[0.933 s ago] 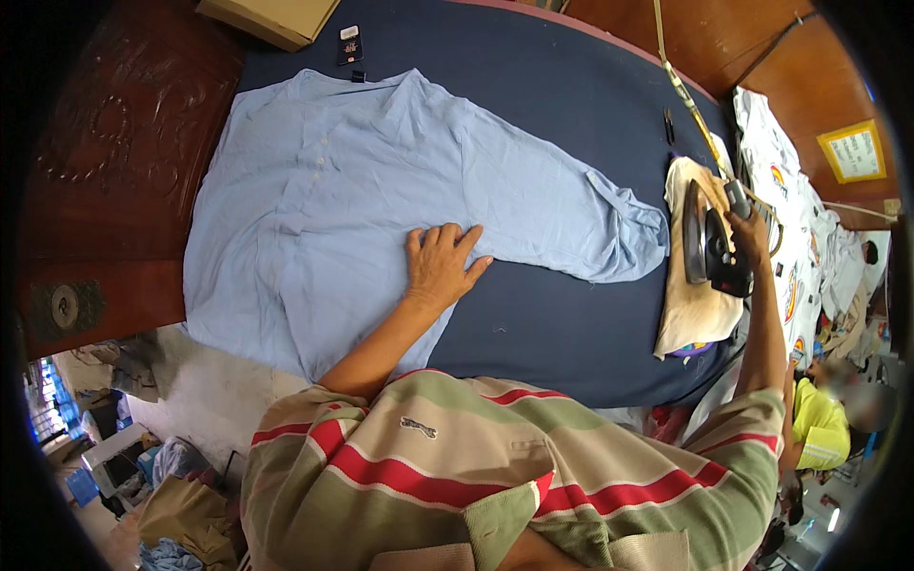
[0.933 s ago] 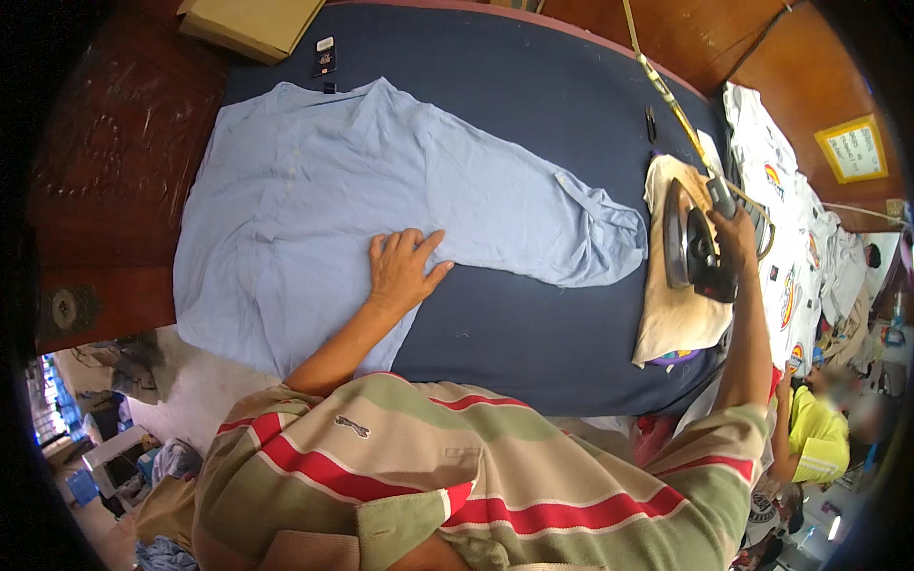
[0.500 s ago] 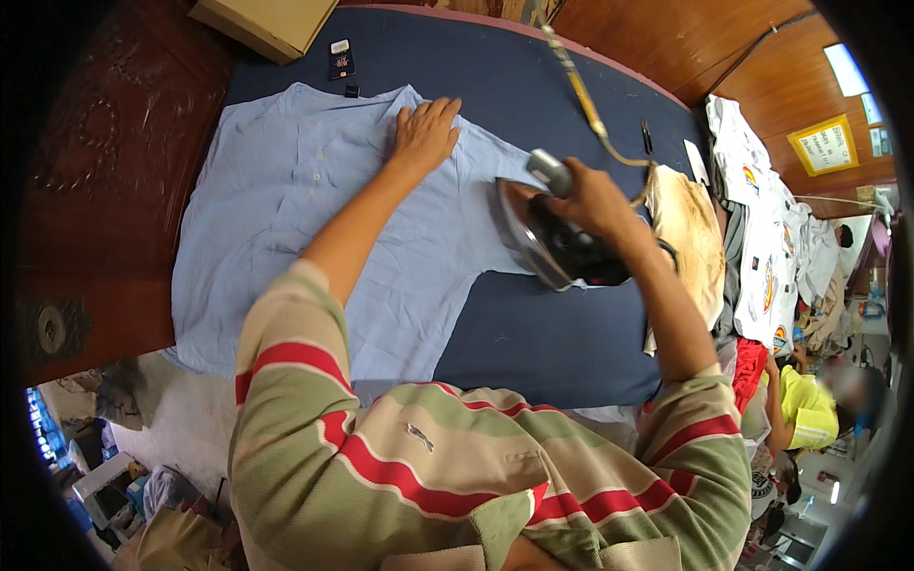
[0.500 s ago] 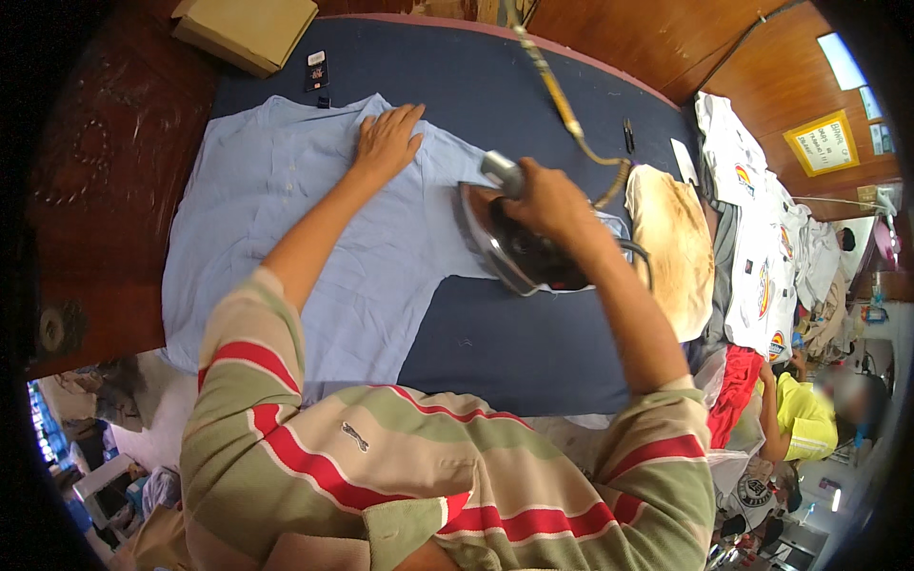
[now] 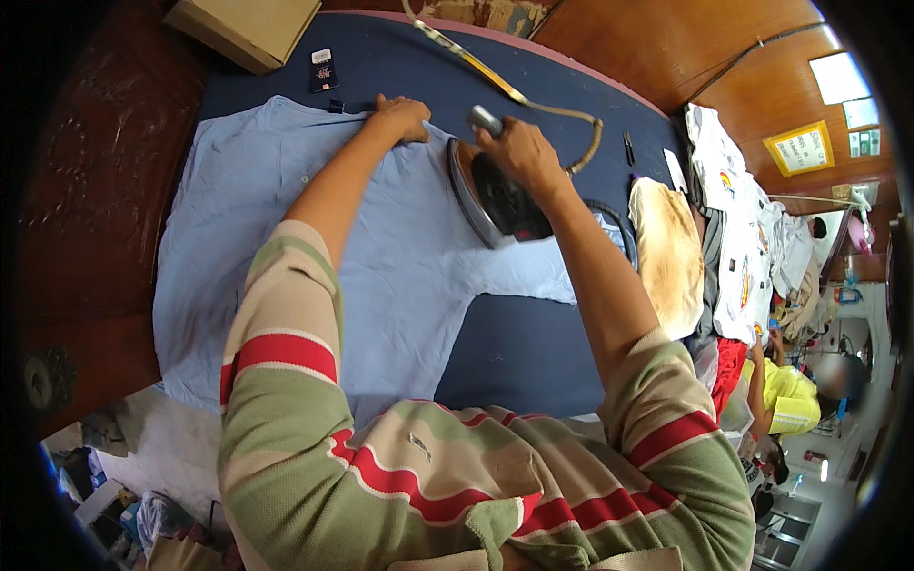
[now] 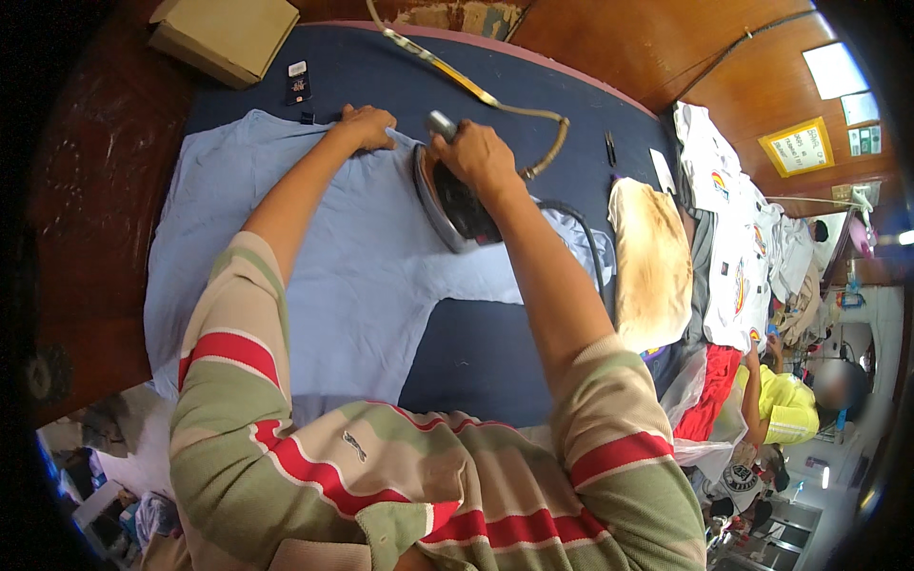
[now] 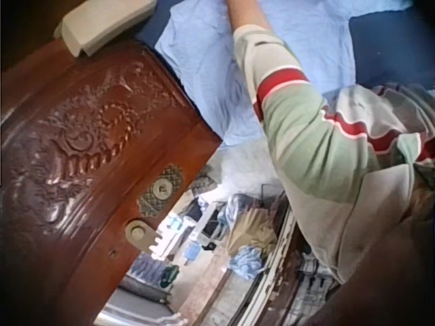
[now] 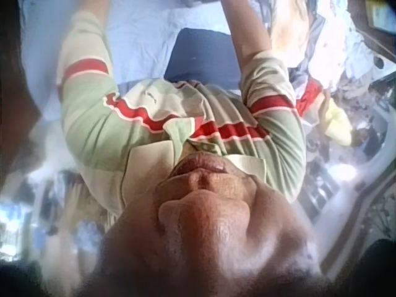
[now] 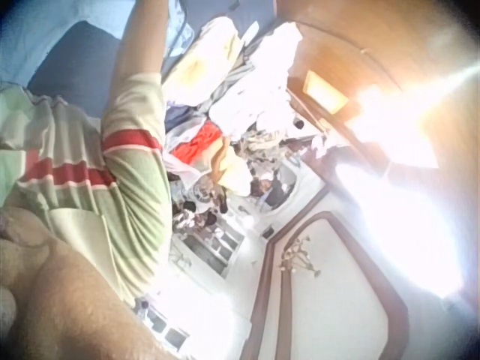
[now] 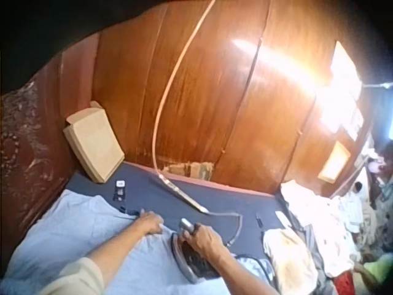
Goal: The person irons the front and sleeves of a blue shirt on a padded table before folding it and placing it into a stack of similar garments.
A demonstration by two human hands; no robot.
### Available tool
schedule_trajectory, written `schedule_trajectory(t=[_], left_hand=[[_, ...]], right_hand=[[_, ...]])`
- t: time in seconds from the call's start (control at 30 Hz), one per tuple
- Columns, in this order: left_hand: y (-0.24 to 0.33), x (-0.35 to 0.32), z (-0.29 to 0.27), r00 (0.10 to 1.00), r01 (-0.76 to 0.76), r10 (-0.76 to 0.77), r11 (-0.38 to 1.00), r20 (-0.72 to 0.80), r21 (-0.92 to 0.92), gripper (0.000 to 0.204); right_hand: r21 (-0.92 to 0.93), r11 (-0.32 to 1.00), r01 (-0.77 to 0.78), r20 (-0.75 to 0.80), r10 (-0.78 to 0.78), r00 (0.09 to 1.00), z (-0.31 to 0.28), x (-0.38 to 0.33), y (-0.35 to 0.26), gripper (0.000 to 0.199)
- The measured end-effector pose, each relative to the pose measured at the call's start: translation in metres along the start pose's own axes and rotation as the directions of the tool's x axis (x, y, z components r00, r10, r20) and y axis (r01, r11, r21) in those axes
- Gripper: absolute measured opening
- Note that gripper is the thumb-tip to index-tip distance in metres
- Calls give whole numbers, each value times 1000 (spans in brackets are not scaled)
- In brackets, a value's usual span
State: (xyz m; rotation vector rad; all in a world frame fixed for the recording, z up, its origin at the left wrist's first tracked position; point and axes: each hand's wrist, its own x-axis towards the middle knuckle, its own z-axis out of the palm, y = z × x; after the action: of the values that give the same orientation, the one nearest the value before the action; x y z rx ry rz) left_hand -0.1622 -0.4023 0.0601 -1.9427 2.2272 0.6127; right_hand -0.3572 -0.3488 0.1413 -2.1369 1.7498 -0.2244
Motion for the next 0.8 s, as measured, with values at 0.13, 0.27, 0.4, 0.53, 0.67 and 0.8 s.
schedule_trajectory(t=[0.13,0.27,0.4,0.53,0.67,0.8], left_hand=[[-1,-4,8,1000,-9,9,1000,7,-11,43],[19,0,8,955,-88,35,982,-296,-168,37],[34,-4,47,914,-127,60,981,-400,-143,26],[40,4,43,965,-87,55,989,-258,-116,22],[39,8,39,967,-92,59,988,-247,-127,21],[41,10,39,970,-96,68,989,-233,-111,21]], right_hand=[[-3,1000,30,3,-30,1000,1,-8,-1,49],[-30,999,20,-48,-21,999,0,0,4,51],[-26,998,49,12,-49,999,-15,-28,15,50],[-47,993,-107,-76,103,992,-21,-45,68,50],[-23,974,-225,-145,219,965,-31,-58,82,50],[35,988,-147,-83,150,985,-30,-58,81,50]])
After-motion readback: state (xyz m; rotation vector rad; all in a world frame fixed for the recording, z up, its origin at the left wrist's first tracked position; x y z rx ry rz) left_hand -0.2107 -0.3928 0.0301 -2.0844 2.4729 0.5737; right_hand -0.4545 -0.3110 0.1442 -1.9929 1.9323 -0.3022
